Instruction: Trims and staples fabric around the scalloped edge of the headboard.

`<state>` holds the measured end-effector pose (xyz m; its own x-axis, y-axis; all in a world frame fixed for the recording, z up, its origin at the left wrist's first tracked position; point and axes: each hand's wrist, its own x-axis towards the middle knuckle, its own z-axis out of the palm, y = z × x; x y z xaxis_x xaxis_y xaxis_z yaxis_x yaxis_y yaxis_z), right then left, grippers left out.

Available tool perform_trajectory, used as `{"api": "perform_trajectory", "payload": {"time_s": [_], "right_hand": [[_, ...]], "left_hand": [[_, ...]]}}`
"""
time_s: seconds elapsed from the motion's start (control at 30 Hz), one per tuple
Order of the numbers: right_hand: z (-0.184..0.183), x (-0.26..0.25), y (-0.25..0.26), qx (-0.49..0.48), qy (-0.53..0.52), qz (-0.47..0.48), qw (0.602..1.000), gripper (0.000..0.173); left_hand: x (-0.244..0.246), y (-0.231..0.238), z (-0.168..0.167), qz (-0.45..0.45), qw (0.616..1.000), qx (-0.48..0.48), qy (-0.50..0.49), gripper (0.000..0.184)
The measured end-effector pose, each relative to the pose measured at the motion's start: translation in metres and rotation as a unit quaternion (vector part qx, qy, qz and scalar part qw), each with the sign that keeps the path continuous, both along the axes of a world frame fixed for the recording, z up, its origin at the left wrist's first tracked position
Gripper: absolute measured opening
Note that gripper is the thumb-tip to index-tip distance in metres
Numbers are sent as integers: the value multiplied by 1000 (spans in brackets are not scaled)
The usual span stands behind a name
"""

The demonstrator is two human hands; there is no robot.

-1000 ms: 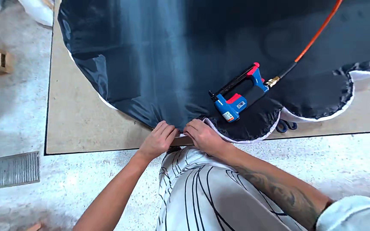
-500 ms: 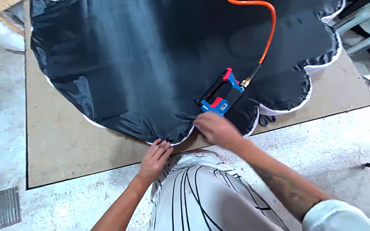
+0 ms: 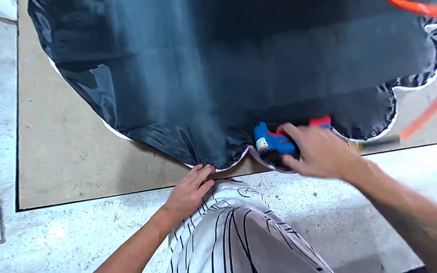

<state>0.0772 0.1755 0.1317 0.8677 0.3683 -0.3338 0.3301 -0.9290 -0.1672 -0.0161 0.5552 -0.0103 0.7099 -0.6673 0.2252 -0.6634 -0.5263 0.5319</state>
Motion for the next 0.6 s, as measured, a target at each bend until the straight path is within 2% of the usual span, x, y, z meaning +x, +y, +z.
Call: {"api": "perform_trajectory", "payload": {"time_s": [0.1, 0.17, 0.23, 0.37, 0.47, 0.6], "right_hand": [[23, -62, 43, 107, 6, -161, 981, 33], [26, -100, 79, 150, 16, -260, 954, 41], [19, -124, 118, 163, -6, -324, 932, 41], [-1, -140, 175, 111, -52, -392, 912, 32], [-12, -146, 190, 88, -48, -424, 900, 31], [-15, -151, 199, 87, -44, -437, 894, 28]], "left_hand": [[13, -8, 25, -19, 992, 71, 103, 29], [16, -14, 28, -37, 986, 125, 101, 19], [18, -13, 22, -46, 987, 138, 74, 24], [14, -3, 10, -143, 971, 190, -33, 31], [7, -4, 1, -85, 988, 128, -20, 32], [5, -1, -1, -100, 986, 132, -14, 32]]}}
